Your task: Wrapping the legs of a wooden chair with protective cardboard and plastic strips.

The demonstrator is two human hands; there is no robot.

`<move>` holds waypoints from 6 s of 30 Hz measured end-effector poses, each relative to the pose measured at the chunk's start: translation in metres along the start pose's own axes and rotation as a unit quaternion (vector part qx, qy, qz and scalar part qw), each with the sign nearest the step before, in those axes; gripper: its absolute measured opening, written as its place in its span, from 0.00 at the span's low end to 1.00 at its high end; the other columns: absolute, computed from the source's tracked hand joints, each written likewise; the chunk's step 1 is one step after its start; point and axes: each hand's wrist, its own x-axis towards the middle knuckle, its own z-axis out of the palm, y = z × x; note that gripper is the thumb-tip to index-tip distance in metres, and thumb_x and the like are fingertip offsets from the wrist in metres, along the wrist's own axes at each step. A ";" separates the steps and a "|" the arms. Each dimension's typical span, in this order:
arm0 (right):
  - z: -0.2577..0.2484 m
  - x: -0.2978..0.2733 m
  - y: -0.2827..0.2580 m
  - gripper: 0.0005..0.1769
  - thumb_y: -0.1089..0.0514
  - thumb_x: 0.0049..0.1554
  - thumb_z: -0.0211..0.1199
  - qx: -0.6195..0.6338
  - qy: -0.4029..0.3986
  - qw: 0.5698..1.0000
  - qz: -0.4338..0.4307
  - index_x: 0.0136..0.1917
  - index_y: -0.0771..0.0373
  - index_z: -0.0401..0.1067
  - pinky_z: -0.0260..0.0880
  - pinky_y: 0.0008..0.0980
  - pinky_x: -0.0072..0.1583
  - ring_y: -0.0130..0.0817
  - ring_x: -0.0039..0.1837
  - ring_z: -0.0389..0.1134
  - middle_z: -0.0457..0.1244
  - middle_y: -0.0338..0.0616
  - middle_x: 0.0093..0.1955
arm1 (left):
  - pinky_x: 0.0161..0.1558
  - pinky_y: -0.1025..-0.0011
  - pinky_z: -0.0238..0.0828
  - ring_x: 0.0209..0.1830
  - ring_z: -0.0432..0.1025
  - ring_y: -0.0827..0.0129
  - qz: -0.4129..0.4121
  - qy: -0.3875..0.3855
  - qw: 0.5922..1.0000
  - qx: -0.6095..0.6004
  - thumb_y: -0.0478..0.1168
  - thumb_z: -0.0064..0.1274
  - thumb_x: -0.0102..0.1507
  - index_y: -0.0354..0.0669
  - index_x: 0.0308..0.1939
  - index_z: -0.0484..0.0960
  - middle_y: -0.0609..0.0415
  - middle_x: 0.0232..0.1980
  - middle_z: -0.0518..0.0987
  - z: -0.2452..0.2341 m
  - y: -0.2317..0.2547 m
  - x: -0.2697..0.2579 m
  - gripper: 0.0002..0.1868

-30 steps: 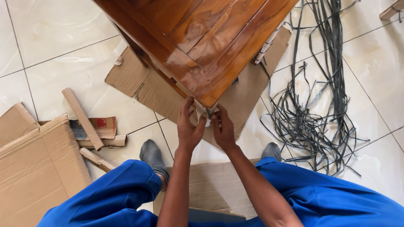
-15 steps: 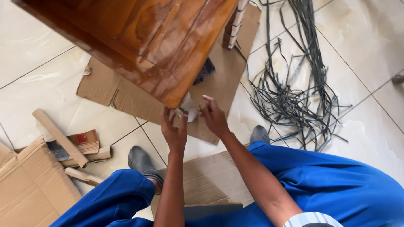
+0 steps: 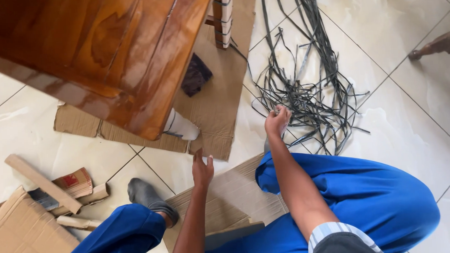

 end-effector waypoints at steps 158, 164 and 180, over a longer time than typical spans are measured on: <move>-0.088 -0.095 -0.276 0.08 0.57 0.57 0.70 0.268 -0.710 0.644 0.093 0.44 0.60 0.72 0.81 0.42 0.49 0.39 0.42 0.77 0.71 0.47 0.39 | 0.38 0.77 0.76 0.31 0.76 0.73 -0.047 -0.025 0.899 -0.436 0.34 0.68 0.55 0.38 0.39 0.86 0.53 0.30 0.79 -0.172 0.146 0.024 0.10; -0.085 -0.090 -0.269 0.11 0.57 0.58 0.70 0.263 -0.716 0.645 0.047 0.48 0.64 0.72 0.82 0.40 0.48 0.36 0.42 0.76 0.69 0.45 0.40 | 0.38 0.76 0.75 0.30 0.76 0.74 -0.039 -0.017 0.907 -0.420 0.35 0.68 0.55 0.39 0.38 0.86 0.53 0.29 0.79 -0.175 0.142 0.024 0.09; -0.089 -0.089 -0.272 0.17 0.60 0.52 0.76 0.227 -0.712 0.662 -0.053 0.52 0.69 0.76 0.80 0.31 0.45 0.31 0.40 0.72 0.67 0.44 0.39 | 0.40 0.74 0.72 0.33 0.76 0.71 -0.039 -0.037 0.936 -0.348 0.40 0.66 0.56 0.41 0.41 0.89 0.53 0.29 0.81 -0.184 0.141 0.023 0.12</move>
